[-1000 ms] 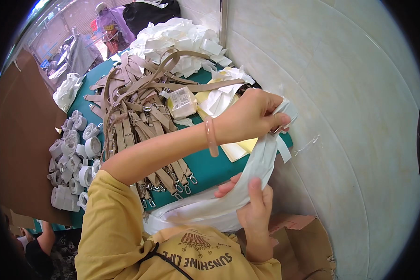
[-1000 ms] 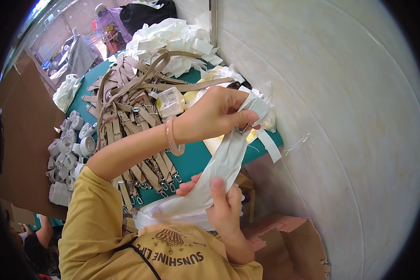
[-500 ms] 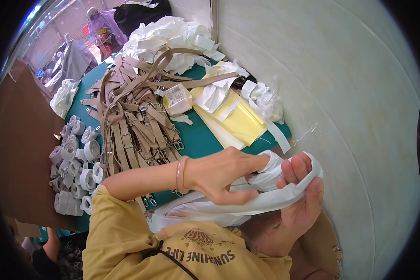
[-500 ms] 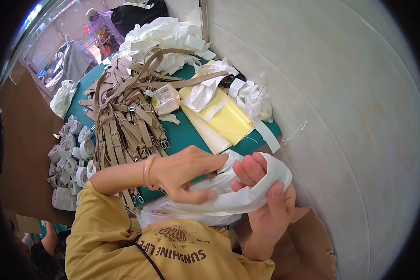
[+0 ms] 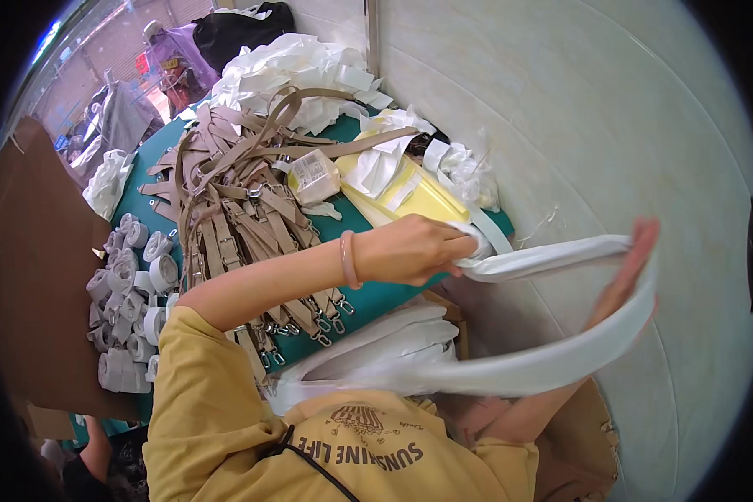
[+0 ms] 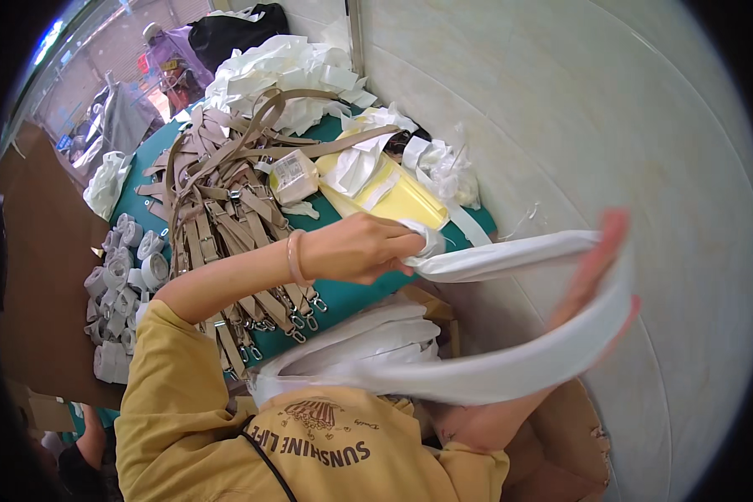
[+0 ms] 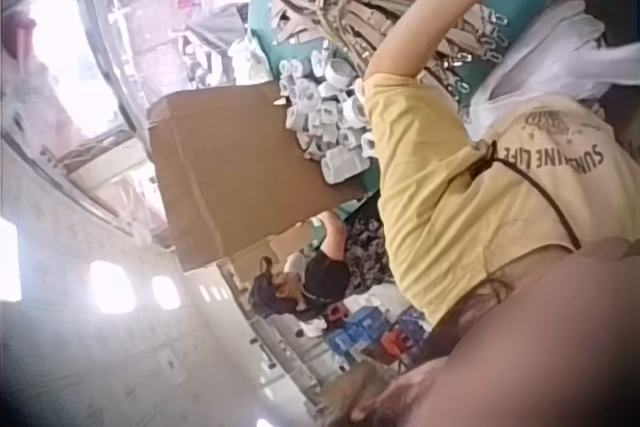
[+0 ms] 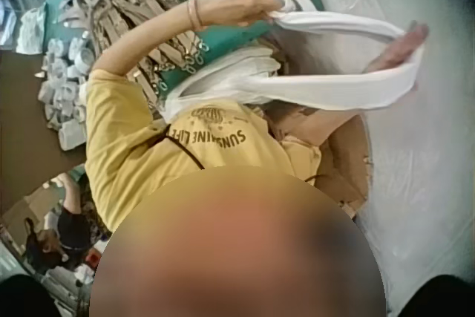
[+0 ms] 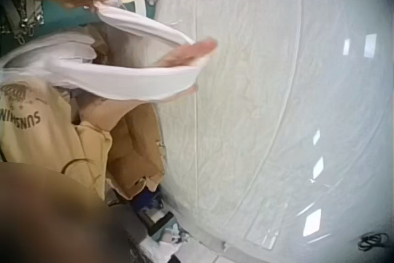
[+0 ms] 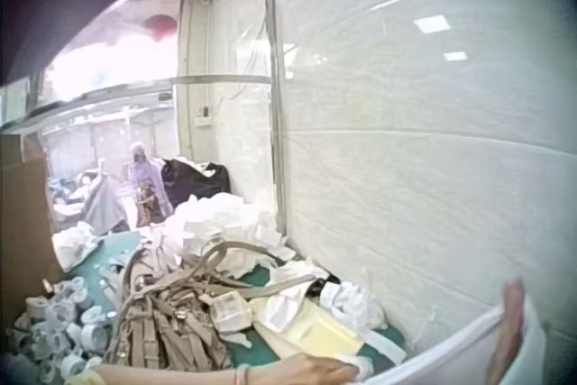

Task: Folding white fabric strips and wrapping them around clips on brown belt straps.

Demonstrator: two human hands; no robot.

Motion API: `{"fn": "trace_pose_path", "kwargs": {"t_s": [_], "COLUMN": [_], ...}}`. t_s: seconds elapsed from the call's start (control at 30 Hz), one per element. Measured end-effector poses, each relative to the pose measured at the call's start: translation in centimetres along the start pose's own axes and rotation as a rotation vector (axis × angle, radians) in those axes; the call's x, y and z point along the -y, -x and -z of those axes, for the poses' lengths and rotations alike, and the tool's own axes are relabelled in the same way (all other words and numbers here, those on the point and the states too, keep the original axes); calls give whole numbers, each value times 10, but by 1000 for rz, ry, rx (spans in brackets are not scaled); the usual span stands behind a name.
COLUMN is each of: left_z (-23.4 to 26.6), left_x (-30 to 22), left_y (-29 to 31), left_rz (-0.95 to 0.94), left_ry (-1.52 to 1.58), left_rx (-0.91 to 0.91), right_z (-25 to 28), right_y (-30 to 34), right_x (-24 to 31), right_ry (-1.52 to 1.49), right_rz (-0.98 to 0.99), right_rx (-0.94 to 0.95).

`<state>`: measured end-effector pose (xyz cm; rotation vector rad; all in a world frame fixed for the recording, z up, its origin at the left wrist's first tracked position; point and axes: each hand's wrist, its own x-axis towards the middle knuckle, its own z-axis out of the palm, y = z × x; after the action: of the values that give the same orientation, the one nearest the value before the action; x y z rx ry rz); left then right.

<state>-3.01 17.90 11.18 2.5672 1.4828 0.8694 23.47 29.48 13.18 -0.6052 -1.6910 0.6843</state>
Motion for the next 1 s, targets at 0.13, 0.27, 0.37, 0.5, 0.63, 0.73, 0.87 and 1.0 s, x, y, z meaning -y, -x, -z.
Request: {"fn": "trace_pose_path", "kwargs": {"t_s": [0.13, 0.27, 0.37, 0.5, 0.63, 0.73, 0.87, 1.0], "left_z": [6, 29, 49, 54, 31, 9, -10, -25], "left_x": [-44, -73, -84, -91, -79, -67, -54, -43], "left_y": [17, 8, -7, -29, -55, -71, -84, -83], "left_rz": [429, 672, 806, 712, 552, 509, 453, 314], "left_ry": [441, 1135, 1380, 1492, 1364, 1149, 1030, 735], "left_rx": [389, 466, 381, 227, 42, -102, -225, -234], "right_z": [2, -37, -54, -59, -54, -39, -17, -3], "right_y": [-8, 42, 101, 116, 102, 96, 96, 88], "right_x": [-10, 6, 19, 14, 23, 33, 38, 40], "right_ry": [-1072, -1364, -510, -329, -559, -539, -556, -619], "right_rz": [-228, -13, -114, -391, -556, -700, -751, -812], "right_rx": [-115, 436, 331, 125, 334, 271, 373, 406]}}
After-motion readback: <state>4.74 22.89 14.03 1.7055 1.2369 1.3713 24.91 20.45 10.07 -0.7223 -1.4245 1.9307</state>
